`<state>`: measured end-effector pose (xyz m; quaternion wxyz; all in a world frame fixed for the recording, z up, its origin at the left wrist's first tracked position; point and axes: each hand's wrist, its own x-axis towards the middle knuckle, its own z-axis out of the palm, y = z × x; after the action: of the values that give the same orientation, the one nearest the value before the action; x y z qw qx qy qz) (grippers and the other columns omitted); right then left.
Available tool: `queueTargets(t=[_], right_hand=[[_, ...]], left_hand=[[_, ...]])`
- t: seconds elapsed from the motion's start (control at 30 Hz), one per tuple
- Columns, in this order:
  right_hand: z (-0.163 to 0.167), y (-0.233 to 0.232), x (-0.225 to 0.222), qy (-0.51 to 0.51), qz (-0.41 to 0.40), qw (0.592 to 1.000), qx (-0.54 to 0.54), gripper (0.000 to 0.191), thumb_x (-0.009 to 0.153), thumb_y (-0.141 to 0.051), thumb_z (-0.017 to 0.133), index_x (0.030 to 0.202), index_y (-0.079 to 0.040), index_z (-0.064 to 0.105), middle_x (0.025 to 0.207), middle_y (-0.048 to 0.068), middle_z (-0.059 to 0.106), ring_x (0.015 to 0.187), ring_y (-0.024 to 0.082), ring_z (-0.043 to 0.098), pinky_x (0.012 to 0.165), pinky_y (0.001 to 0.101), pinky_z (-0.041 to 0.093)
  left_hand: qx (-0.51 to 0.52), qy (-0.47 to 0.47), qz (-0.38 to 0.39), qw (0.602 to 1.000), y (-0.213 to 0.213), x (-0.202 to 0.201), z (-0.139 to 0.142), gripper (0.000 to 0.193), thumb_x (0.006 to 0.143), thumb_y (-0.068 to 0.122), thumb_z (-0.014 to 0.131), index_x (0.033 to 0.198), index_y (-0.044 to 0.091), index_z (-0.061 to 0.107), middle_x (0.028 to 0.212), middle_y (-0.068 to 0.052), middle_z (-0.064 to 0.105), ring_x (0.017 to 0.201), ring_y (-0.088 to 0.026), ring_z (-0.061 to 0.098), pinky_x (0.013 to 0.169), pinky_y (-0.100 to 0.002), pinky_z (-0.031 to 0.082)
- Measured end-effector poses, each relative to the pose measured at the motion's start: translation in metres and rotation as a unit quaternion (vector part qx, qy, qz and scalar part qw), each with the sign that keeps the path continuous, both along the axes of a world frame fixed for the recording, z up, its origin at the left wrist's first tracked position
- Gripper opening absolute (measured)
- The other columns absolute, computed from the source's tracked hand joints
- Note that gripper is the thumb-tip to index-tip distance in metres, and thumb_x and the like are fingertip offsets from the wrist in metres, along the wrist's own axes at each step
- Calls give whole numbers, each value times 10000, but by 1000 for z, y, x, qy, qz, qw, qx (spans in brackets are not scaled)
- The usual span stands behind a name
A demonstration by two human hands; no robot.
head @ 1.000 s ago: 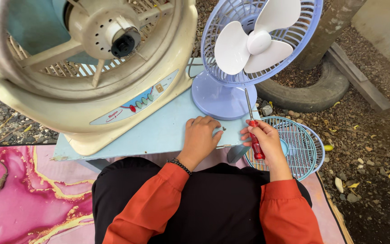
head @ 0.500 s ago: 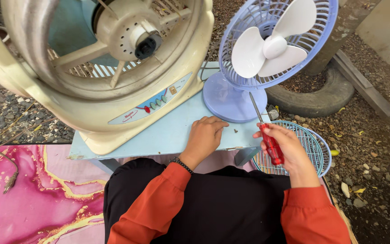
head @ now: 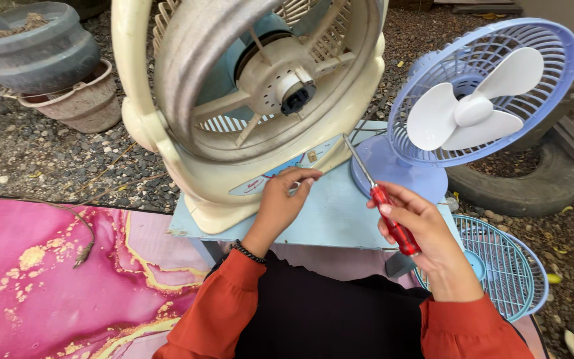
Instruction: The person removes the front grille from a small blue fan and then from a larger beige fan. They use a screwdriver to loosen the central hub of the larger fan and remove its front grille.
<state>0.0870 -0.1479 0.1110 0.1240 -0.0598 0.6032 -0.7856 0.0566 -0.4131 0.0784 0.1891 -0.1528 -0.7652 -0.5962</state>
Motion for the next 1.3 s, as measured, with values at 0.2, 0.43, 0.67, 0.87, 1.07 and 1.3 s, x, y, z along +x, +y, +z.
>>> queueTargets(t=[0.2,0.43,0.67,0.87,1.07,1.3], right_hand=[[37,-32,-13,7,17,999,-30,397,910,-86,617,1296,2,584,957,91,641,673,166,624,496,289,497],[70,-50,-20,54,26,998,13,408,957,-119,526,1338,8,598,956,147,691,559,171,578,427,287,452],[74,-55,-29,69,4,996,50,423,973,-121,503,1360,20,603,900,181,705,538,173,576,428,294,459],[71,-55,-34,84,10,994,64,424,963,-105,522,1362,11,604,867,170,694,533,173,583,425,294,462],[64,-53,-37,95,5,993,73,418,968,-99,528,1361,22,604,874,163,691,536,169,580,424,295,465],[56,-55,-38,96,-2,993,75,414,964,-95,529,1357,12,605,876,160,692,537,168,584,423,294,468]], left_hand=[[52,20,51,997,-22,-7,35,183,983,121,639,1113,81,762,1069,-45,764,956,-137,716,830,-282,568],[-29,205,217,954,-17,-11,66,178,947,90,700,1120,65,733,1124,-66,710,1077,-243,681,976,-360,533],[-100,199,340,914,-23,-19,47,513,932,144,751,1366,40,498,1372,-160,541,1346,-347,480,1183,-467,342],[-76,163,285,942,-26,-43,23,728,934,265,772,1468,-21,369,1424,-208,490,1344,-386,450,1185,-531,301],[-127,182,330,917,-19,-59,5,744,944,310,753,1475,-21,350,1414,-195,467,1372,-387,434,1258,-597,184],[-149,193,410,879,-11,-77,-6,706,923,294,726,1445,-16,366,1379,-171,484,1355,-359,440,1277,-573,211]])
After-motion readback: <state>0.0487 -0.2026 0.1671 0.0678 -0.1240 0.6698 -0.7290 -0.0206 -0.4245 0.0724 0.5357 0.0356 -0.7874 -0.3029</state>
